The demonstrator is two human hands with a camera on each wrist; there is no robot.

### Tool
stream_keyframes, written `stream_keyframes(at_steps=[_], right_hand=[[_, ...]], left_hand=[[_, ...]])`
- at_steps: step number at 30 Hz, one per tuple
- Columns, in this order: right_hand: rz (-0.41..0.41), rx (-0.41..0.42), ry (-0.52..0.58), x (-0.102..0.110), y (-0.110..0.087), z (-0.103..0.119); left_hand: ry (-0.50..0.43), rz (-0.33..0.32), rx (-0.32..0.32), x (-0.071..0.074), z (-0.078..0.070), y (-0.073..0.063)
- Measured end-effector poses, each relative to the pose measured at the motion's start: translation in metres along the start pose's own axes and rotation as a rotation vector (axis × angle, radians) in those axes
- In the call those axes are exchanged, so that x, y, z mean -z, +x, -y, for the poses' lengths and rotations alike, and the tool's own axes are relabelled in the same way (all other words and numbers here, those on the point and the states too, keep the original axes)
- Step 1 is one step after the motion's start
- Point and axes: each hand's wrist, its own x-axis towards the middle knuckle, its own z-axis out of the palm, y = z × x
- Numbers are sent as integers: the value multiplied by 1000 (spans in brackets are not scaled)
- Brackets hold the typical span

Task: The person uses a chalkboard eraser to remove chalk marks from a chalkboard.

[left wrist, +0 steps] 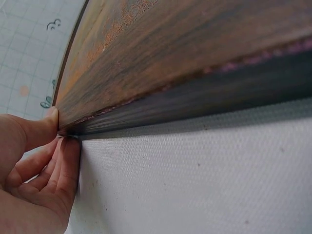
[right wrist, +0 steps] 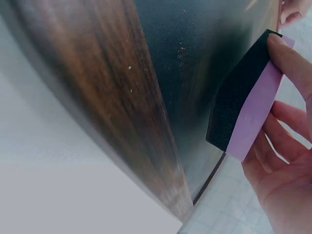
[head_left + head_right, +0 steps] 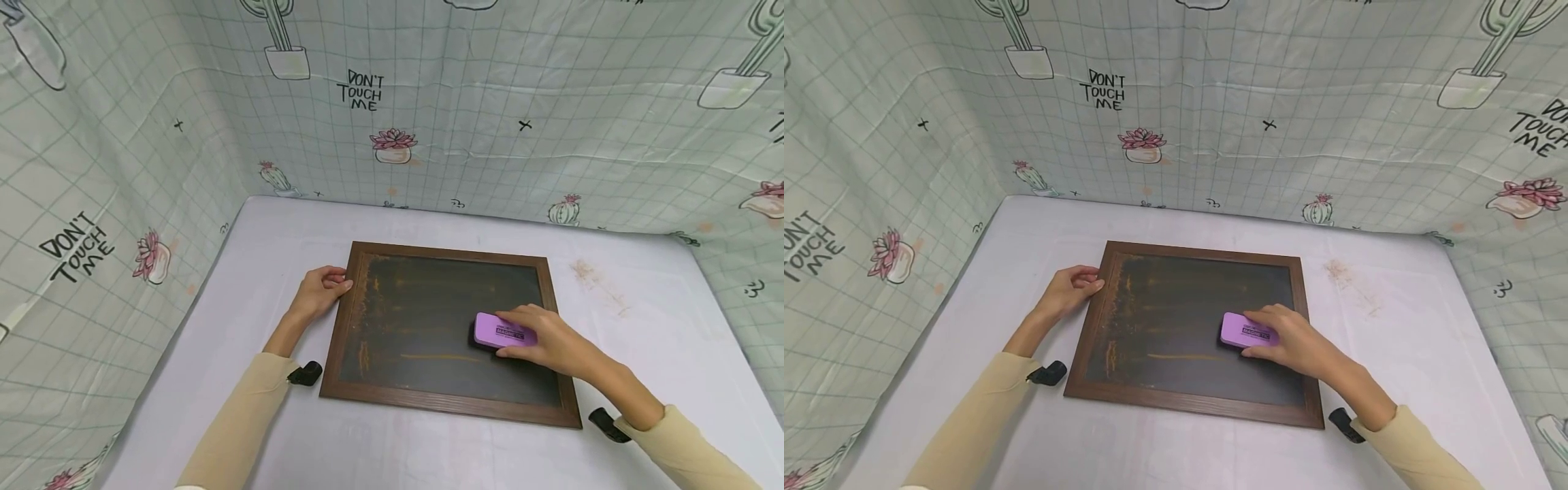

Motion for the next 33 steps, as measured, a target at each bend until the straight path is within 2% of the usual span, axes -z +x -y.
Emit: stream_keyframes(at_steps=[4, 15, 22, 28, 33], right_hand=[[-25, -19, 5, 4, -7, 3], [-23, -47, -19, 9, -24, 10], [-31, -24, -38, 7, -36, 12], [1, -56, -30, 5, -44, 17], [5, -43, -24, 1, -47, 20]], left_hand=[[2, -5, -1, 0, 0, 0], [0, -1, 2, -1, 0, -1], [0, -6, 3, -1, 1, -2], [2, -10, 8, -1, 0, -2], [5, -12, 11, -1, 0, -2]])
